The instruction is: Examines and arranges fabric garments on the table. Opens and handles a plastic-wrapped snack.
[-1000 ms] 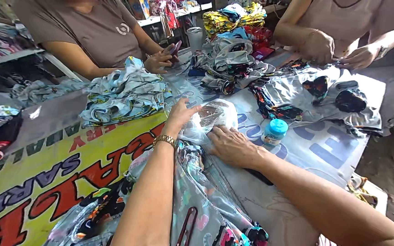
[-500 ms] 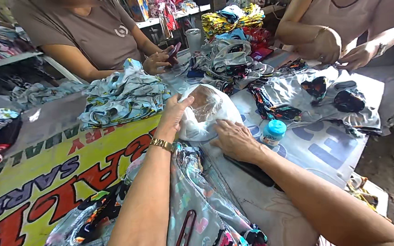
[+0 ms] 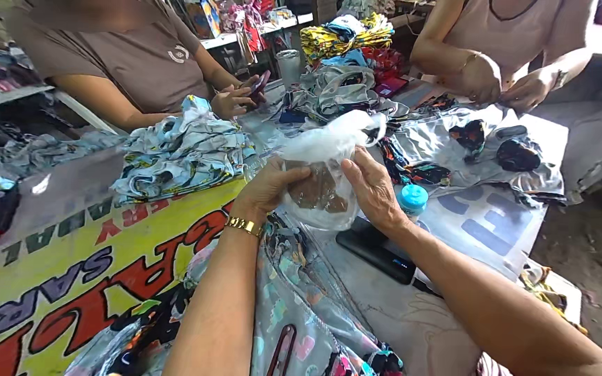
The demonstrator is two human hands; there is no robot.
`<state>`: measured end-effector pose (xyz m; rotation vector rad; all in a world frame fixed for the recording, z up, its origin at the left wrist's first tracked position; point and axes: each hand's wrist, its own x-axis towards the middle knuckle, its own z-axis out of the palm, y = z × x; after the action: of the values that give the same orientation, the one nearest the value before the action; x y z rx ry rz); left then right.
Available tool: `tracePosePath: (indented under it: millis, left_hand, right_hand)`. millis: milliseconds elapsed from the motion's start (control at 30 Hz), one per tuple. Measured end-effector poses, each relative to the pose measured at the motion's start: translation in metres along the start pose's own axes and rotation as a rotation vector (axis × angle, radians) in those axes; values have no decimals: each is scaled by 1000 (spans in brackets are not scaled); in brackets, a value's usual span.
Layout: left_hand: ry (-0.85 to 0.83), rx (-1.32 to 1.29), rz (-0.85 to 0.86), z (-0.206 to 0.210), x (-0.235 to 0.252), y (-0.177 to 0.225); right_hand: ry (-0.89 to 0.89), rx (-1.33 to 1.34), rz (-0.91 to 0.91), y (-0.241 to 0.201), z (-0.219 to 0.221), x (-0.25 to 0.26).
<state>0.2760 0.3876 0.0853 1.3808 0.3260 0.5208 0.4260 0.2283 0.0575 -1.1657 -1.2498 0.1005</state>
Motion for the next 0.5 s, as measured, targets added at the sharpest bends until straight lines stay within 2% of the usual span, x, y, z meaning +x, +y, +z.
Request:
tracePosePath:
  millis: [100, 200, 267, 333, 400, 467, 500]
  left_hand:
    - [-58, 4, -1, 1, -2, 1]
    - [-79, -52, 63, -1, -6, 5]
    - [-35, -92, 135, 5, -14, 11]
    - [15, -158, 204, 11, -17, 13]
    - [42, -245, 240, 12, -14, 11]
    - [71, -301, 280, 14, -11, 11]
    - [90, -306, 306, 16, -11, 10]
  right_hand:
    - [52, 155, 104, -1, 0, 1]
    - [94, 410, 393, -11, 2, 3]
    - [56, 388, 517, -11, 7, 1]
    - [-142, 211, 537, -5, 11, -2]
    - [-369, 10, 417, -2, 13, -9]
    - [-528, -50, 292, 3, 11, -17]
    - [-570, -25, 329, 5, 12, -18]
